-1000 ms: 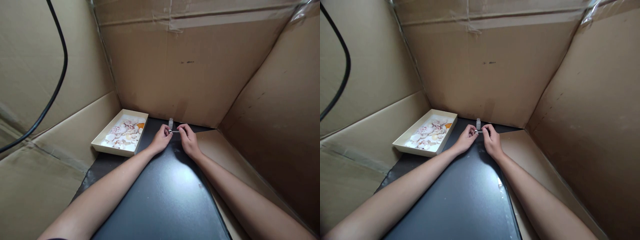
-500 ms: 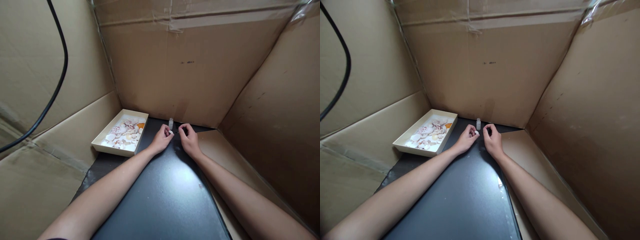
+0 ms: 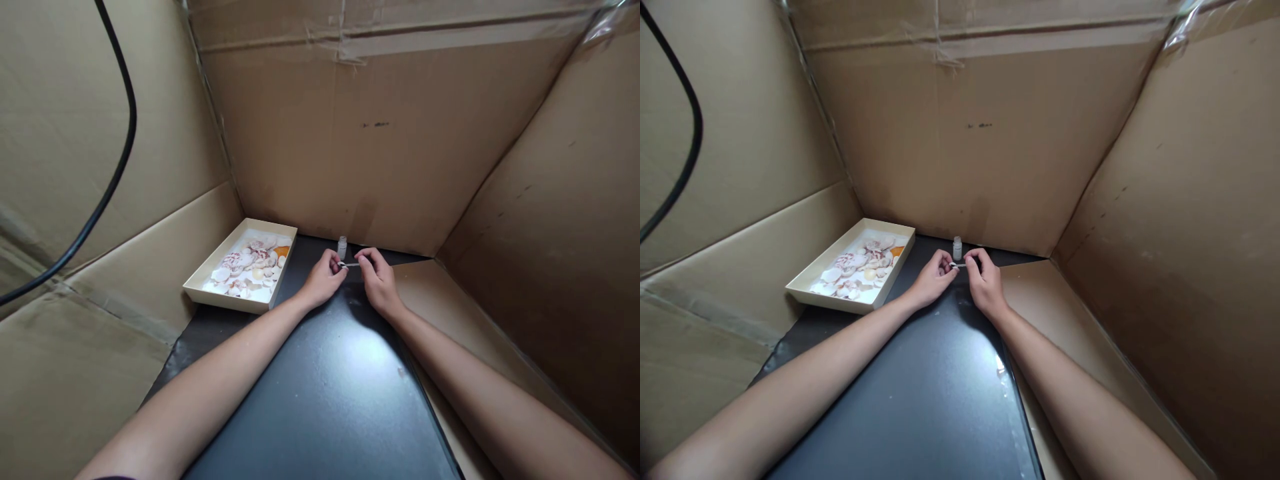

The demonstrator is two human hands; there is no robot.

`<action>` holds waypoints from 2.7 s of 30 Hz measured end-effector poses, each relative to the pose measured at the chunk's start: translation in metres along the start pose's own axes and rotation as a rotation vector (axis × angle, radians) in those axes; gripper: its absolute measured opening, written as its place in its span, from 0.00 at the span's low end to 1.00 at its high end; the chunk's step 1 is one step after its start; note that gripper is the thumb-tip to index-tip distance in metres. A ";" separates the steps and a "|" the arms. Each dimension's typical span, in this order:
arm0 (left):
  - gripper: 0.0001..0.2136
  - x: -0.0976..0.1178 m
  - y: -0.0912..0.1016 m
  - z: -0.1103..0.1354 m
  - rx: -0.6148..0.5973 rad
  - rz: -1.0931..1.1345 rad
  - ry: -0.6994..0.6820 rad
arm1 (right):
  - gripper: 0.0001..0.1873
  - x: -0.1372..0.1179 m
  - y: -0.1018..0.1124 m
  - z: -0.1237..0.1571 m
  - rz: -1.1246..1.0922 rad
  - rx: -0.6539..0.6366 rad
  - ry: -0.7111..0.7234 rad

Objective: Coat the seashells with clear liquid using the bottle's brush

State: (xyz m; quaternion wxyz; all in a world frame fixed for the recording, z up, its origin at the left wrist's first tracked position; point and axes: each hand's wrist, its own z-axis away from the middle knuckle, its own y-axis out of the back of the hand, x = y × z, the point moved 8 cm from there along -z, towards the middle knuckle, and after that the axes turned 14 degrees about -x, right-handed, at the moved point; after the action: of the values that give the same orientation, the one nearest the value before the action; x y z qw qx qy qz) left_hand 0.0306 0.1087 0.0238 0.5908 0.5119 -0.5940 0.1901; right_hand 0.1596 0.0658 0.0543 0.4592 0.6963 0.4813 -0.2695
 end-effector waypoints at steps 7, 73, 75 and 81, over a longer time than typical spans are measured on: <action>0.09 -0.005 -0.001 -0.001 -0.006 0.005 -0.015 | 0.11 0.003 0.005 0.001 0.062 0.058 -0.044; 0.10 0.005 0.000 0.001 -0.033 0.003 0.015 | 0.14 -0.002 -0.004 0.001 0.105 -0.042 -0.014; 0.11 0.005 0.000 0.001 -0.030 0.002 0.013 | 0.15 -0.002 -0.005 0.001 0.062 -0.047 -0.006; 0.10 0.003 0.000 0.001 -0.039 0.002 0.009 | 0.14 0.000 -0.008 -0.001 0.136 -0.082 -0.013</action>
State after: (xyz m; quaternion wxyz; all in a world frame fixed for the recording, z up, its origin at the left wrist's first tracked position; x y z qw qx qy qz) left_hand 0.0313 0.1068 0.0266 0.6032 0.4986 -0.5954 0.1814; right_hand 0.1520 0.0677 0.0521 0.5075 0.7062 0.4407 -0.2224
